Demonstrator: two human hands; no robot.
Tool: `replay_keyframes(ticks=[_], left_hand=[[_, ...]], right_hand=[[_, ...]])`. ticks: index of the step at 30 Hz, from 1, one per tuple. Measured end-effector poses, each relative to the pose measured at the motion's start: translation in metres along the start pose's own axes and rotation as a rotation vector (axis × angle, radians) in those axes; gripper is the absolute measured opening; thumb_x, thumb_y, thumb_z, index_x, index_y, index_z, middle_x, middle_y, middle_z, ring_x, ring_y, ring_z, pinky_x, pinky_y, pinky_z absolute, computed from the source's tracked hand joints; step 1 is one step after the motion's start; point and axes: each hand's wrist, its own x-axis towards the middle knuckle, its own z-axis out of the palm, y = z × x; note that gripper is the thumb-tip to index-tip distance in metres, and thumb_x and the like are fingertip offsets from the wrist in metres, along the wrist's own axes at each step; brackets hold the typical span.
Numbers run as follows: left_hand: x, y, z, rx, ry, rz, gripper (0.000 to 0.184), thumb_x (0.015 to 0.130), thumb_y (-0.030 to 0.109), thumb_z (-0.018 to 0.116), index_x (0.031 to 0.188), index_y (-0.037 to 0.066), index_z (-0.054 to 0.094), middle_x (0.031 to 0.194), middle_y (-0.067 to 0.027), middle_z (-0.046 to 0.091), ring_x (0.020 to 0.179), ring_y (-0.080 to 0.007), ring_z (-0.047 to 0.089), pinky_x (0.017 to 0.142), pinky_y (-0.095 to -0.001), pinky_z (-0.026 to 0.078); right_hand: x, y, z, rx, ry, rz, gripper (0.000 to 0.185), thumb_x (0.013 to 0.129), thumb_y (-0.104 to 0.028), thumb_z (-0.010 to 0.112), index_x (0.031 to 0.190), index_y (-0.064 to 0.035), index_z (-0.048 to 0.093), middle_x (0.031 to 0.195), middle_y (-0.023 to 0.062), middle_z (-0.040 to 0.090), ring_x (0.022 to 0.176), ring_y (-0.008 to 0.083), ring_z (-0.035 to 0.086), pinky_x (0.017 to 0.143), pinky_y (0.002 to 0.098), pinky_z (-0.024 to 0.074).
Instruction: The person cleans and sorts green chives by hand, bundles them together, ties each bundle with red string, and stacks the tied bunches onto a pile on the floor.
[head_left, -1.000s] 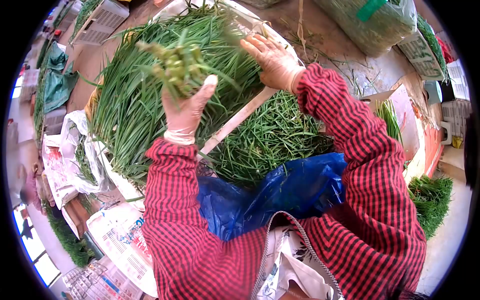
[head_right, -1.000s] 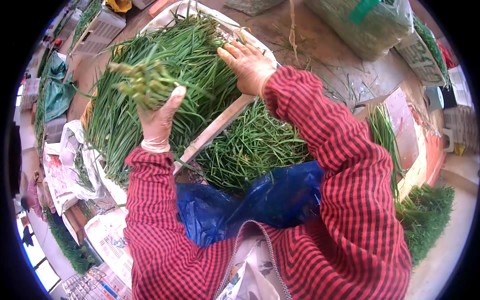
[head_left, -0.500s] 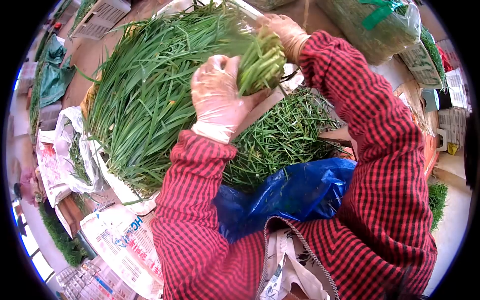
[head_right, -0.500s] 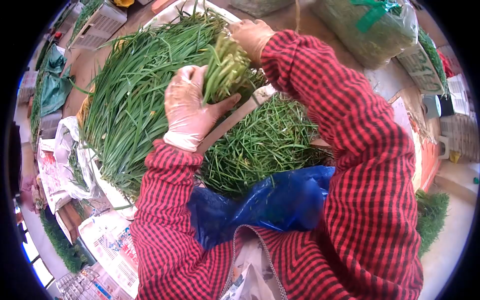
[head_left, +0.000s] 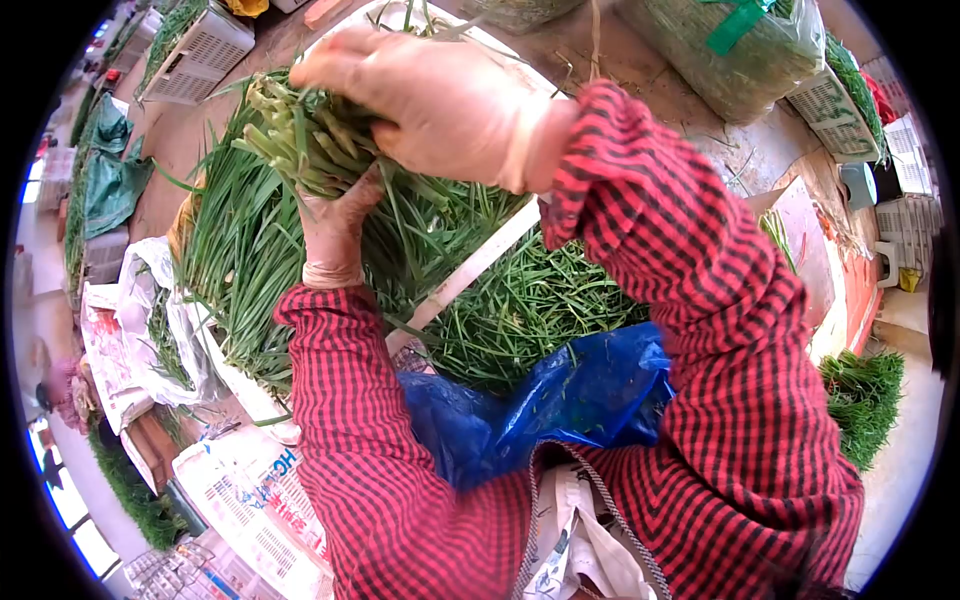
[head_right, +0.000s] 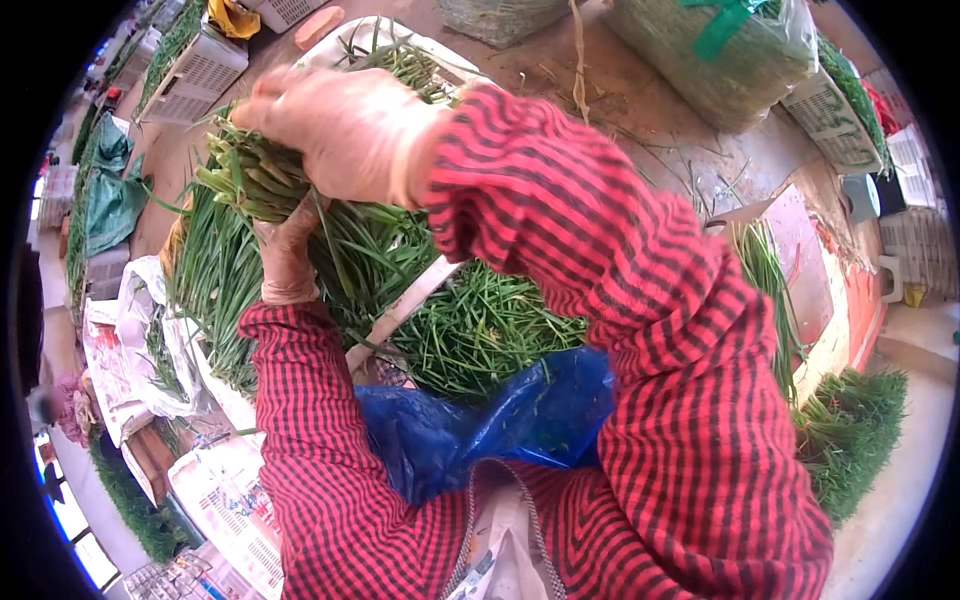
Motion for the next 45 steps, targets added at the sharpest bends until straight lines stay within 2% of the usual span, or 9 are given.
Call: replay_keyframes(ticks=[5,9,13,19,33,41,42,44,45], left_hand=[[0.002,-0.015,-0.021,-0.03,0.047,-0.019,0.061,0.071,0.003,0.076,0.125,0.002,0.047,0.107,-0.0086,0.061,0.092,-0.0179,0.063,0.079,-0.0314,0.055],[0.007,-0.018,-0.024,-0.056,0.076,-0.027,0.056,0.072,-0.004,0.072,0.122,0.001,0.048,0.106,-0.0093,0.061,0.089,-0.0197,0.063,0.078,-0.0338,0.056],[0.002,-0.025,-0.023,-0.061,0.051,-0.061,0.055,0.075,-0.001,0.074,0.124,0.003,0.049,0.109,-0.0096,0.062,0.092,-0.0188,0.064,0.081,-0.0338,0.055],[-0.001,-0.003,-0.022,0.249,-0.173,-0.243,0.052,0.07,0.017,0.081,0.114,0.0,0.059,0.103,-0.0077,0.065,0.091,-0.0169,0.063,0.081,-0.0307,0.052],[0.005,-0.032,-0.043,-0.116,-0.002,-0.173,0.072,0.073,-0.002,0.072,0.135,0.003,0.037,0.113,-0.0148,0.059,0.093,-0.0259,0.066,0.085,-0.0364,0.055],[0.008,-0.01,-0.008,0.055,-0.237,-0.215,0.061,0.074,0.0,0.076,0.126,-0.002,0.044,0.11,-0.0116,0.062,0.094,-0.0195,0.065,0.083,-0.0347,0.058],[0.008,-0.001,0.004,0.103,-0.227,-0.301,0.065,0.071,0.004,0.08,0.124,-0.001,0.044,0.111,-0.0088,0.061,0.096,-0.0175,0.064,0.086,-0.0334,0.055],[0.01,0.003,0.014,0.23,-0.284,-0.227,0.067,0.068,0.007,0.083,0.122,-0.001,0.044,0.11,-0.0083,0.061,0.098,-0.0173,0.063,0.088,-0.0332,0.053],[0.011,0.006,0.017,0.362,-0.336,-0.15,0.069,0.066,0.01,0.085,0.121,-0.001,0.044,0.11,-0.0079,0.061,0.1,-0.0172,0.062,0.09,-0.0329,0.051]], right_hand=[[-0.069,0.004,-0.018,0.872,0.801,0.604,0.056,0.08,-0.014,0.073,0.129,-0.0055,0.049,0.125,0.0095,0.052,0.117,0.0223,0.051,0.102,0.0346,0.0435],[-0.138,0.017,0.022,1.115,0.575,1.051,0.048,0.083,-0.012,0.071,0.124,-0.0011,0.049,0.125,0.0126,0.054,0.115,0.0209,0.053,0.103,0.0339,0.0404],[-0.107,-0.005,0.039,1.195,0.484,0.8,0.092,0.08,-0.019,0.076,0.146,0.0011,0.016,0.147,0.0201,0.031,0.138,0.0267,0.028,0.112,0.0368,0.0271],[-0.027,-0.038,0.061,1.518,0.439,0.436,0.079,0.077,-0.02,0.077,0.14,-0.0039,0.032,0.128,0.0069,0.051,0.115,0.0177,0.049,0.1,0.0325,0.0391],[-0.086,0.082,0.055,-0.641,-0.623,0.457,0.057,0.078,-0.008,0.061,0.133,-0.0111,0.048,0.142,0.0127,0.04,0.135,0.0274,0.034,0.112,0.0414,0.023],[-0.044,0.111,0.048,-0.375,-0.771,0.927,0.028,0.091,-0.019,0.052,0.115,-0.009,0.064,0.101,0.0134,0.067,0.091,0.0264,0.065,0.082,0.0389,0.0536],[-0.051,0.117,0.05,-0.371,-0.568,0.705,0.026,0.09,-0.025,0.054,0.109,-0.0121,0.065,0.095,0.0111,0.067,0.084,0.024,0.065,0.077,0.0371,0.0531],[-0.024,0.061,0.021,0.71,0.057,1.407,0.024,0.089,-0.028,0.054,0.1,-0.0096,0.065,0.089,0.0095,0.067,0.076,0.0195,0.064,0.069,0.0359,0.0529],[-0.035,0.102,0.045,0.487,-0.197,0.891,0.025,0.09,-0.028,0.052,0.098,-0.008,0.064,0.088,0.0087,0.067,0.073,0.0199,0.063,0.066,0.0364,0.0527]])
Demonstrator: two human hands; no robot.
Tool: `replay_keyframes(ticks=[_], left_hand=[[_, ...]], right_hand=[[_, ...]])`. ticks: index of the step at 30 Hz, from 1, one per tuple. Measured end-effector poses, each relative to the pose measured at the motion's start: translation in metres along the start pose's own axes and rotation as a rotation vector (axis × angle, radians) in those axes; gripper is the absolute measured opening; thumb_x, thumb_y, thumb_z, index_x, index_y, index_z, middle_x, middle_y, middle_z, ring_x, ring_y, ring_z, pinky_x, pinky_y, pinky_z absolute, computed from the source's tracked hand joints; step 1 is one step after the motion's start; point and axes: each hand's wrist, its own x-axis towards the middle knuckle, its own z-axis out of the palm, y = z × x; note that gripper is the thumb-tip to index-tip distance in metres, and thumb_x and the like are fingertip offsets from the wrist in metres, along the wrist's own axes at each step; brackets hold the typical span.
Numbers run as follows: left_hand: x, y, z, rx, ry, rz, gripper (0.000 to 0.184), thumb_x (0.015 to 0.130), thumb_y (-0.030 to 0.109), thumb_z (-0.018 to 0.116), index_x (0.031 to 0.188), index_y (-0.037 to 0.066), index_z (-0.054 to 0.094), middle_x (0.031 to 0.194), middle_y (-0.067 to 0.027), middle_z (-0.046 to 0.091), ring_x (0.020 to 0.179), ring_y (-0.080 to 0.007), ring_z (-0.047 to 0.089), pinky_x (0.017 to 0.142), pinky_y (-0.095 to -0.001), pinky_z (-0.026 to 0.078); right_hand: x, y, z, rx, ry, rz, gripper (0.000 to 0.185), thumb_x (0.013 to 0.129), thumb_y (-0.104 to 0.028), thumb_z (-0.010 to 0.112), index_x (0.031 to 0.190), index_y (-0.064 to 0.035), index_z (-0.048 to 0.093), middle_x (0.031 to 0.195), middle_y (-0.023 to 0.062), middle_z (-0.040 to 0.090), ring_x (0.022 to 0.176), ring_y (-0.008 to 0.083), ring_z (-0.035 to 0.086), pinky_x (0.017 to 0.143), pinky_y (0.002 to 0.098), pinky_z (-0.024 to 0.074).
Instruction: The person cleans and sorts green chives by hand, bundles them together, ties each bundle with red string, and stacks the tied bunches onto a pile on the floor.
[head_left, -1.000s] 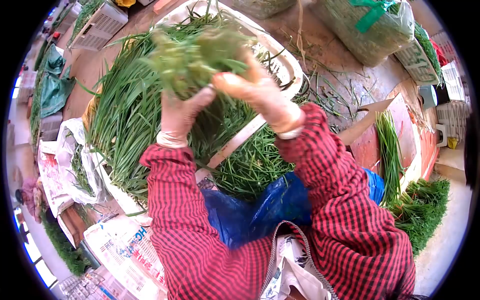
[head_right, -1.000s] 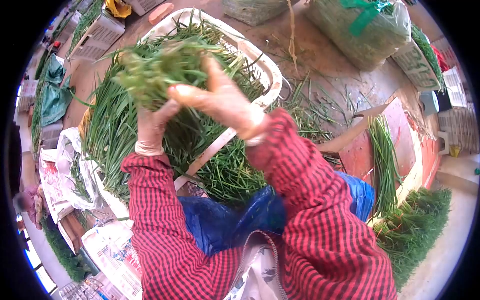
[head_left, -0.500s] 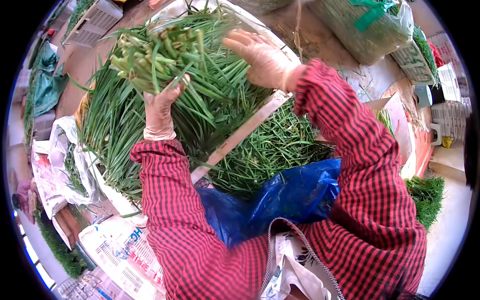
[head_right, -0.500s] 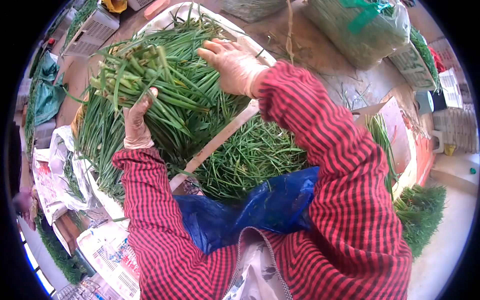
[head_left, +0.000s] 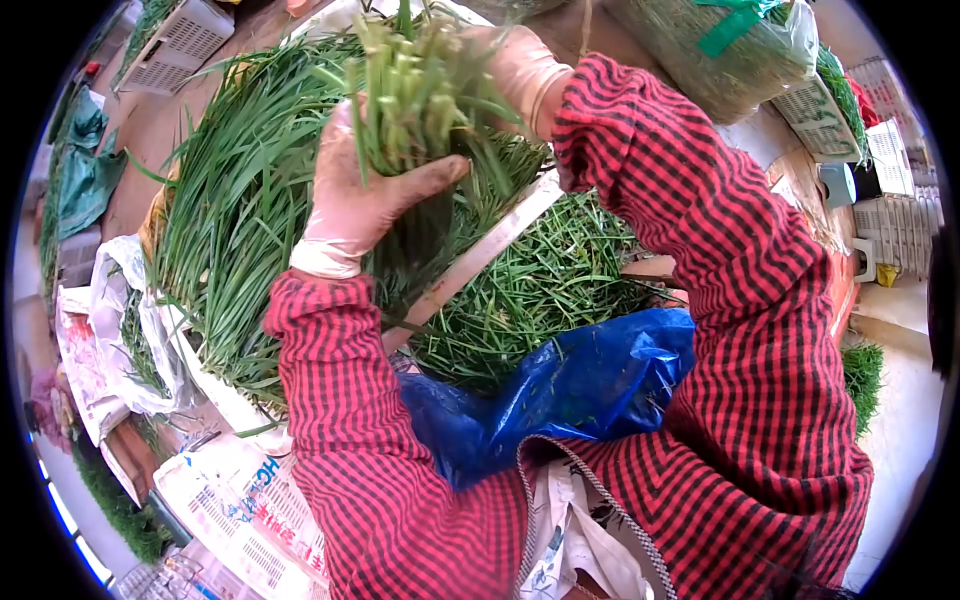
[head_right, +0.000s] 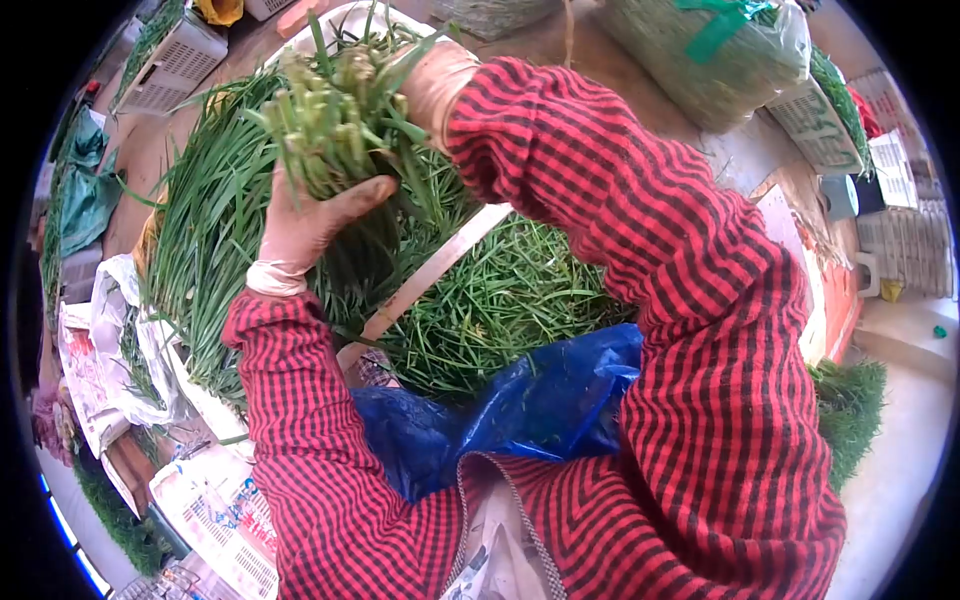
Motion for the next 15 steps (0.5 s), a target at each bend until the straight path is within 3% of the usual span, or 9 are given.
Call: replay_keyframes(ticks=[1,3,5,6,9,11,12,13,15], left_hand=[[-0.003,0.009,-0.001,-0.06,0.055,0.063,0.072,0.062,0.016,0.088,0.117,0.0,0.045,0.108,-0.0068,0.061,0.101,-0.0173,0.06,0.093,-0.0323,0.048],[-0.008,-0.002,-0.027,-0.154,0.029,-0.177,0.067,0.07,0.008,0.081,0.124,0.0,0.041,0.114,-0.0096,0.06,0.1,-0.0181,0.061,0.088,-0.0341,0.052],[-0.016,-0.036,-0.05,-0.517,-0.066,-0.199,0.061,0.075,0.004,0.076,0.126,-0.002,0.042,0.113,-0.0122,0.06,0.099,-0.0197,0.062,0.084,-0.0335,0.054],[-0.019,-0.042,-0.056,-0.692,-0.112,-0.225,0.059,0.077,0.002,0.073,0.127,-0.002,0.042,0.113,-0.0134,0.06,0.098,-0.0205,0.063,0.082,-0.0333,0.056],[-0.022,-0.056,-0.051,-0.32,0.209,0.002,0.038,0.078,0.032,0.07,0.096,-0.002,0.064,0.088,-0.0057,0.061,0.078,-0.0155,0.059,0.07,-0.0298,0.049],[-0.02,-0.051,-0.046,-0.421,0.243,0.003,0.029,0.082,0.021,0.068,0.096,-0.003,0.063,0.089,-0.0057,0.062,0.08,-0.0147,0.06,0.069,-0.0298,0.049],[-0.014,-0.075,-0.06,0.046,0.191,0.126,0.023,0.086,0.013,0.064,0.1,-0.005,0.062,0.093,-0.0071,0.063,0.082,-0.0148,0.061,0.071,-0.0294,0.05],[-0.014,-0.077,-0.061,0.076,0.193,0.142,0.023,0.086,0.011,0.063,0.102,-0.006,0.062,0.095,-0.0078,0.064,0.084,-0.0149,0.061,0.072,-0.0287,0.05],[-0.012,-0.081,-0.062,0.138,0.197,0.176,0.022,0.088,0.007,0.063,0.105,-0.006,0.062,0.098,-0.0093,0.066,0.086,-0.0152,0.062,0.074,-0.0272,0.051]], right_hand=[[0.03,0.038,0.001,-0.316,-0.041,-0.477,0.027,0.092,-0.029,0.05,0.097,-0.0063,0.063,0.088,0.0079,0.066,0.071,0.0202,0.063,0.063,0.0369,0.0524],[0.013,-0.004,0.024,0.139,0.014,-0.613,0.021,0.082,-0.021,0.058,0.095,-0.0068,0.066,0.089,0.0144,0.066,0.08,0.0276,0.064,0.07,0.0362,0.053],[-0.042,-0.082,0.017,-0.773,0.259,-0.661,0.02,0.076,-0.02,0.062,0.091,-0.0081,0.068,0.089,0.0168,0.067,0.085,0.0324,0.065,0.073,0.0363,0.0528],[-0.032,-0.082,0.029,-0.734,0.326,-0.629,0.023,0.075,-0.023,0.063,0.093,-0.0091,0.068,0.092,0.0146,0.066,0.089,0.0306,0.064,0.075,0.037,0.0524],[-0.031,-0.069,0.032,-0.804,0.366,-0.844,0.035,0.073,-0.014,0.064,0.108,-0.009,0.063,0.101,0.0145,0.064,0.097,0.0299,0.061,0.08,0.0373,0.0512],[-0.036,-0.056,0.019,-0.601,0.423,-0.724,0.047,0.071,-0.006,0.063,0.117,-0.0076,0.056,0.108,0.0177,0.06,0.101,0.0324,0.058,0.085,0.0383,0.0498],[-0.036,-0.04,0.015,-0.377,0.421,-0.68,0.053,0.071,-0.004,0.065,0.122,-0.0076,0.053,0.114,0.017,0.057,0.104,0.0311,0.058,0.087,0.039,0.0498],[-0.037,-0.024,0.01,-0.145,0.428,-0.646,0.059,0.071,-0.001,0.066,0.127,-0.0076,0.049,0.12,0.0162,0.054,0.106,0.0298,0.057,0.089,0.0397,0.0497],[-0.067,0.007,-0.003,0.316,0.094,-0.378,0.077,0.071,-0.01,0.073,0.137,-0.0071,0.033,0.132,0.016,0.045,0.119,0.0273,0.046,0.1,0.039,0.0389]])
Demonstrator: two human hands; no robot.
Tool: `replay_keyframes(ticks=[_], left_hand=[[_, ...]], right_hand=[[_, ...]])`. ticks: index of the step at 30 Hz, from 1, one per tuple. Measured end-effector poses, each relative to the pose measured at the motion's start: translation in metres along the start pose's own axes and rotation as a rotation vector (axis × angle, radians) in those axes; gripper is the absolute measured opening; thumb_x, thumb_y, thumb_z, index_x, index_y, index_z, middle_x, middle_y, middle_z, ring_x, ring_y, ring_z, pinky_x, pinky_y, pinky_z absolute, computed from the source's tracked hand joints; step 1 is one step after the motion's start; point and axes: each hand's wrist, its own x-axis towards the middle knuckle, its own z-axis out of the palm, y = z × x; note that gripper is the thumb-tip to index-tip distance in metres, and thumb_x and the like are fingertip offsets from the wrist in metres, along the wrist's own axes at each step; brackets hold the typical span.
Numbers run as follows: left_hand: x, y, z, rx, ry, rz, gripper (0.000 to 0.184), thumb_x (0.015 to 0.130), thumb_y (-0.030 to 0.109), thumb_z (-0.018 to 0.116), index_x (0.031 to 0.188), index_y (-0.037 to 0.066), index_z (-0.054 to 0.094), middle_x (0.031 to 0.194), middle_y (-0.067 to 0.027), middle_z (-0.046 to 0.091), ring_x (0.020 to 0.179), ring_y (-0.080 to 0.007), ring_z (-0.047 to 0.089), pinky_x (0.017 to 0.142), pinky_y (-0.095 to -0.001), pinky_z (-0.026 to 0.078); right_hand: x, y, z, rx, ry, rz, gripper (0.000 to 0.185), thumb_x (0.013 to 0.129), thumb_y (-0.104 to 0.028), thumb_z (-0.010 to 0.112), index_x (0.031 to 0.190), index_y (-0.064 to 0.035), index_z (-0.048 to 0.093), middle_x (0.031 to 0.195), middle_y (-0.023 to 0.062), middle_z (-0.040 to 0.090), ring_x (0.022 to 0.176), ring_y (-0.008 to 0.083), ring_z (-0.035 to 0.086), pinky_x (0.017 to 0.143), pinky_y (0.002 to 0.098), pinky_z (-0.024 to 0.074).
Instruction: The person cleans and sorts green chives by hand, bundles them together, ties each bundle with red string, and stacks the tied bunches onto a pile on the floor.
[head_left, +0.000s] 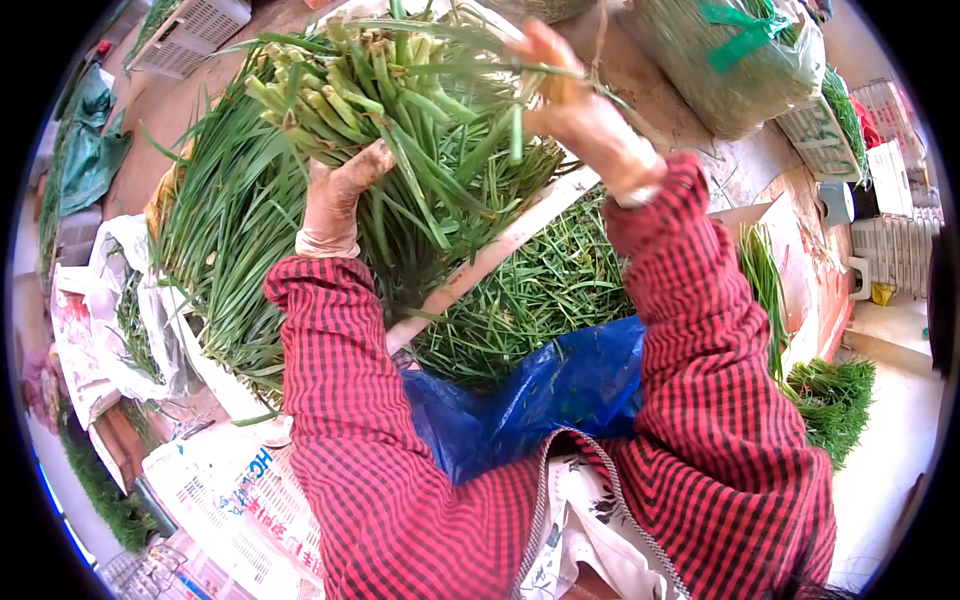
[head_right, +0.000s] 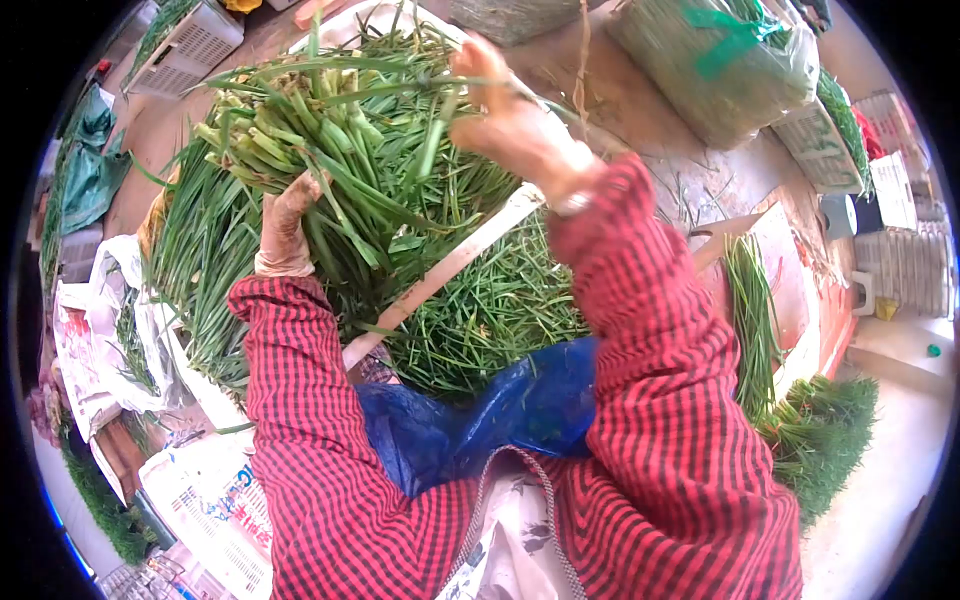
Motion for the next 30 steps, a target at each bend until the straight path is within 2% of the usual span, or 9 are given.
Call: replay_keyframes(ticks=[3,5,10,18,19,20,24,27,30], left_hand=[[0.005,0.016,0.003,-0.298,-0.186,-0.277,0.057,0.085,0.018,0.066,0.129,-0.006,0.04,0.12,-0.021,0.055,0.109,-0.0273,0.056,0.099,-0.0419,0.042],[0.002,0.063,0.023,-0.454,-0.237,-0.417,0.071,0.075,0.018,0.076,0.132,-0.003,0.04,0.125,-0.0203,0.052,0.114,-0.0275,0.053,0.103,-0.0435,0.04],[0.006,0.093,0.059,0.166,-0.224,-0.036,0.072,0.062,0.03,0.081,0.124,0.011,0.052,0.123,-0.0123,0.052,0.112,-0.0328,0.05,0.1,-0.0397,0.038],[-0.014,0.247,0.07,-0.064,-0.142,0.337,0.029,0.073,0.003,0.077,0.098,0.0,0.064,0.087,-0.0046,0.068,0.079,-0.0182,0.066,0.066,-0.0294,0.055],[-0.015,0.274,0.064,0.201,-0.158,0.38,0.03,0.081,0.018,0.072,0.104,0.001,0.061,0.095,-0.0057,0.067,0.086,-0.0169,0.064,0.073,-0.0315,0.053],[-0.007,0.295,0.078,-0.034,-0.214,0.658,0.045,0.08,0.013,0.073,0.118,0.004,0.051,0.105,-0.0082,0.062,0.095,-0.0202,0.062,0.08,-0.0342,0.054],[0.005,0.352,0.086,-0.713,-0.707,0.674,0.058,0.082,0.006,0.07,0.132,0.007,0.042,0.12,-0.0127,0.056,0.105,-0.0232,0.059,0.085,-0.0338,0.055],[-0.025,0.364,0.04,0.268,-0.739,0.932,0.045,0.094,0.024,0.058,0.134,0.012,0.042,0.125,-0.0141,0.056,0.103,-0.0223,0.061,0.079,-0.0295,0.056],[-0.073,0.29,0.094,-0.848,-0.027,0.509,0.043,0.093,0.039,0.054,0.12,0.006,0.054,0.113,-0.0093,0.061,0.104,-0.0185,0.058,0.089,-0.0324,0.048]], right_hand=[[-0.05,0.014,0.024,0.032,-0.15,0.113,0.105,0.074,-0.03,0.078,0.147,0.0009,0.009,0.143,0.0163,0.038,0.133,0.0201,0.035,0.112,0.0338,0.0241],[-0.049,-0.005,0.044,0.084,-0.135,0.202,0.102,0.073,-0.043,0.079,0.146,-0.0019,0.021,0.145,0.0146,0.036,0.136,0.0172,0.03,0.114,0.0366,0.0211],[-0.026,-0.05,0.075,0.53,0.004,0.071,0.048,0.075,-0.015,0.078,0.119,-0.0061,0.06,0.106,0.0028,0.065,0.099,0.0135,0.058,0.09,0.0308,0.0442],[-0.07,-0.189,0.04,0.424,0.045,-0.299,0.046,0.077,-0.013,0.075,0.119,-0.0035,0.059,0.109,0.0052,0.065,0.1,0.0163,0.06,0.093,0.0315,0.0449],[-0.078,-0.208,0.032,0.405,0.099,-0.249,0.055,0.076,-0.014,0.076,0.125,-0.0027,0.054,0.115,0.0066,0.062,0.103,0.0172,0.058,0.094,0.0332,0.0442],[-0.085,-0.225,0.024,0.373,0.119,-0.265,0.057,0.076,-0.015,0.077,0.127,-0.0026,0.052,0.116,0.0072,0.061,0.104,0.0176,0.057,0.095,0.0334,0.0436],[-0.1,-0.287,0.019,0.181,0.082,-0.444,0.066,0.076,-0.016,0.078,0.131,-0.0019,0.046,0.123,0.0095,0.057,0.109,0.0191,0.054,0.098,0.0343,0.0414],[-0.104,-0.314,0.039,-0.029,-0.008,-0.559,0.073,0.075,-0.017,0.078,0.135,-0.0014,0.041,0.127,0.0112,0.053,0.113,0.0202,0.052,0.1,0.035,0.0397],[-0.116,-0.309,0.064,-0.243,-0.121,-0.636,0.079,0.075,-0.019,0.079,0.139,-0.0009,0.036,0.132,0.013,0.05,0.117,0.0213,0.05,0.102,0.0357,0.038]])
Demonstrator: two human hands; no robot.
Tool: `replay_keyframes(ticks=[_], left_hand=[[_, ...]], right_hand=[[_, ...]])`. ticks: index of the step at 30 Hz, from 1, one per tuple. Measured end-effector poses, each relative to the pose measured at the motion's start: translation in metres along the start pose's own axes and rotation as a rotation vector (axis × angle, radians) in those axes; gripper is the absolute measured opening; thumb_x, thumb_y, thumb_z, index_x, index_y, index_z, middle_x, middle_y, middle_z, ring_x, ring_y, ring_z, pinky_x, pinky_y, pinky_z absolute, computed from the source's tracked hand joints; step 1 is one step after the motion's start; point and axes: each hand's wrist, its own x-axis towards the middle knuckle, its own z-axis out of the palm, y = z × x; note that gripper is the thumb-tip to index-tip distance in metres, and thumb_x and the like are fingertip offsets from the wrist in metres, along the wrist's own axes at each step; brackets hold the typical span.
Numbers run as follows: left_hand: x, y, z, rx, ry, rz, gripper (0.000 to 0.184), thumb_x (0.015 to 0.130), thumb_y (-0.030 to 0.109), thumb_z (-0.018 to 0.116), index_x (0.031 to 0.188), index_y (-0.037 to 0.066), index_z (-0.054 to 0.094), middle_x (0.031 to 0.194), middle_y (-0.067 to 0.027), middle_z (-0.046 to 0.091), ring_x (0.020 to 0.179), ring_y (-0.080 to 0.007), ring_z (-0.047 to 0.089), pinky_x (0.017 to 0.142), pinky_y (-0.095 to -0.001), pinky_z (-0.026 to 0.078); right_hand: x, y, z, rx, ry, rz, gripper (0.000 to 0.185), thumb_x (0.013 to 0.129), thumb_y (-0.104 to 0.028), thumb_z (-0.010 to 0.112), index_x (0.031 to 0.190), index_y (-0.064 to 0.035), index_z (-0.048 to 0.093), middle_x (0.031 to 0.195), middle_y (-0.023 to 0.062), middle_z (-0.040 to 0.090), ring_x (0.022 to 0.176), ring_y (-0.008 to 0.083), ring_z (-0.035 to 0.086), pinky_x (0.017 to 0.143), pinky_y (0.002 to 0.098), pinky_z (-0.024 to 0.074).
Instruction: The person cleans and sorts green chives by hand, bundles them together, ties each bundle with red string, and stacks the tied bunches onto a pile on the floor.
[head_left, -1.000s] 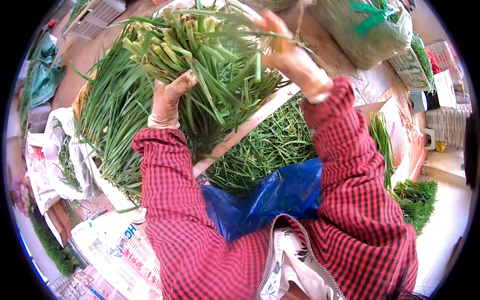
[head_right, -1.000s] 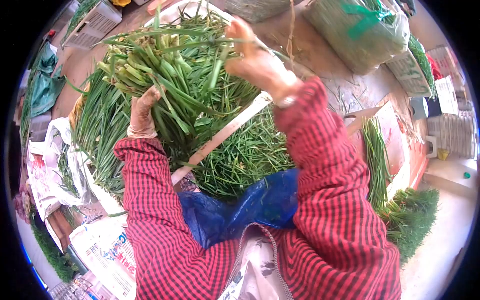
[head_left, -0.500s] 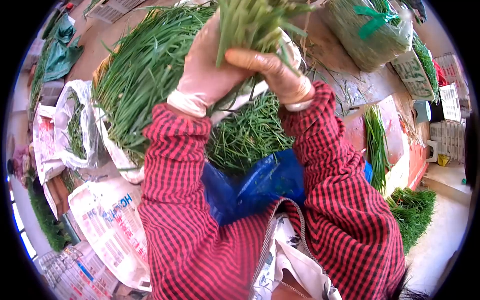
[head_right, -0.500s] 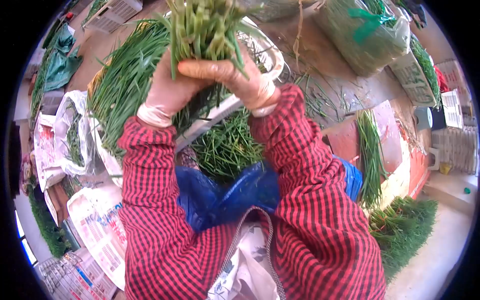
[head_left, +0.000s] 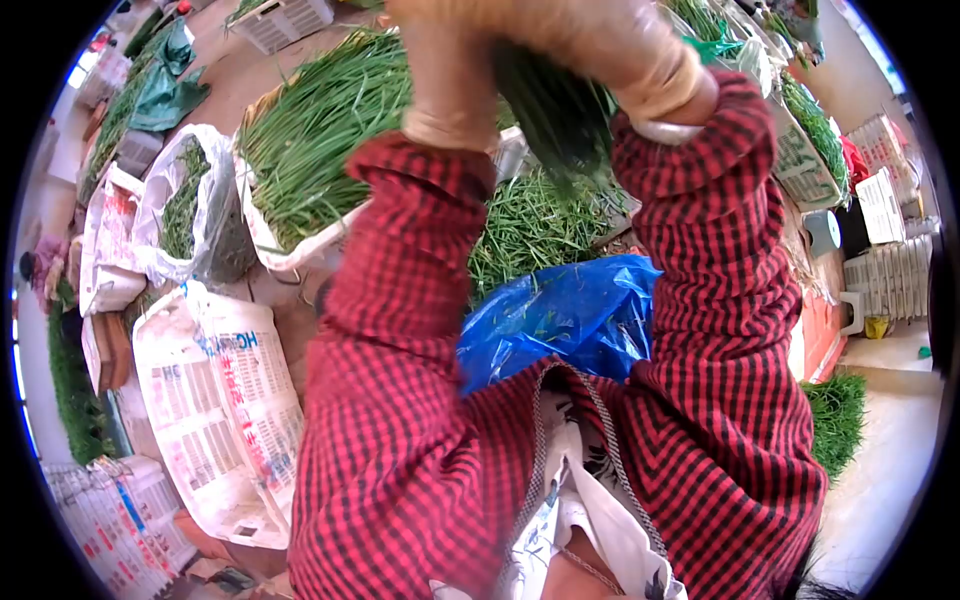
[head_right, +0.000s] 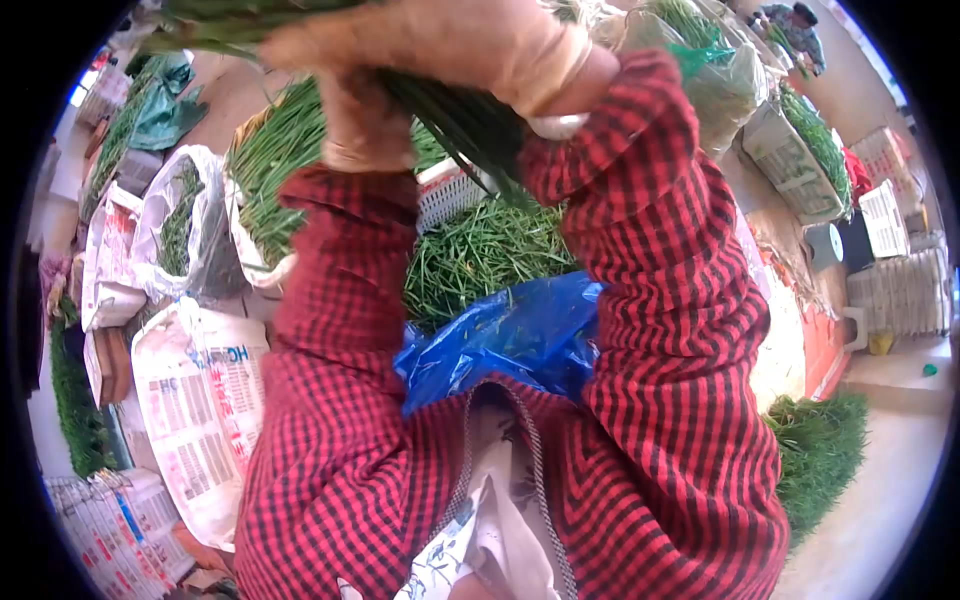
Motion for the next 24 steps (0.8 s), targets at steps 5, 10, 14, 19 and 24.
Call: replay_keyframes(ticks=[5,10,14,19,24], left_hand=[[-0.085,-0.05,0.012,-0.152,0.842,-0.139,0.025,0.085,0.029,0.062,0.1,0.008,0.061,0.097,-0.0028,0.062,0.086,-0.0177,0.061,0.08,-0.034,0.05],[-0.188,-0.113,0.042,-0.744,1.166,-0.656,0.034,0.078,0.037,0.069,0.098,0.011,0.06,0.088,-0.0034,0.063,0.079,-0.0213,0.06,0.077,-0.0397,0.051],[-0.237,-0.163,0.064,-1.104,1.03,-0.762,0.041,0.084,0.041,0.065,0.109,0.01,0.058,0.103,-0.0066,0.064,0.095,-0.0234,0.06,0.087,-0.0404,0.049],[-0.258,-0.175,0.063,-1.382,0.843,-0.91,0.056,0.09,0.049,0.056,0.132,0.014,0.046,0.13,-0.0073,0.054,0.12,-0.0245,0.05,0.101,-0.0433,0.041],[-0.253,-0.181,0.033,-1.418,0.873,-0.752,0.061,0.093,0.053,0.047,0.139,0.014,0.038,0.139,-0.0099,0.045,0.127,-0.0273,0.044,0.104,-0.0441,0.039]], right_hand=[[-0.137,0.029,0.005,-0.117,-0.203,0.371,0.125,0.062,-0.035,0.088,0.144,0.0107,0.005,0.141,0.0246,0.033,0.134,0.0259,0.03,0.112,0.0347,0.0247],[-0.261,0.053,-0.005,0.142,-0.302,1.225,0.123,0.065,-0.024,0.087,0.147,0.0045,0.0,0.125,0.0167,0.053,0.109,0.02,0.054,0.095,0.0319,0.0431],[-0.258,0.084,-0.052,-0.066,-0.651,1.528,0.109,0.067,-0.013,0.085,0.148,-0.0021,0.011,0.124,0.0122,0.055,0.107,0.0189,0.055,0.094,0.0308,0.0442],[-0.184,0.13,-0.007,-0.708,-1.568,1.481,0.12,0.062,-0.044,0.085,0.145,0.0038,0.013,0.122,0.0241,0.057,0.11,0.0291,0.059,0.095,0.0354,0.0449],[-0.222,0.227,0.053,-0.835,-1.755,1.337,0.1,0.062,-0.055,0.079,0.133,0.0016,0.037,0.106,0.0187,0.064,0.095,0.0309,0.065,0.082,0.0378,0.0509]])
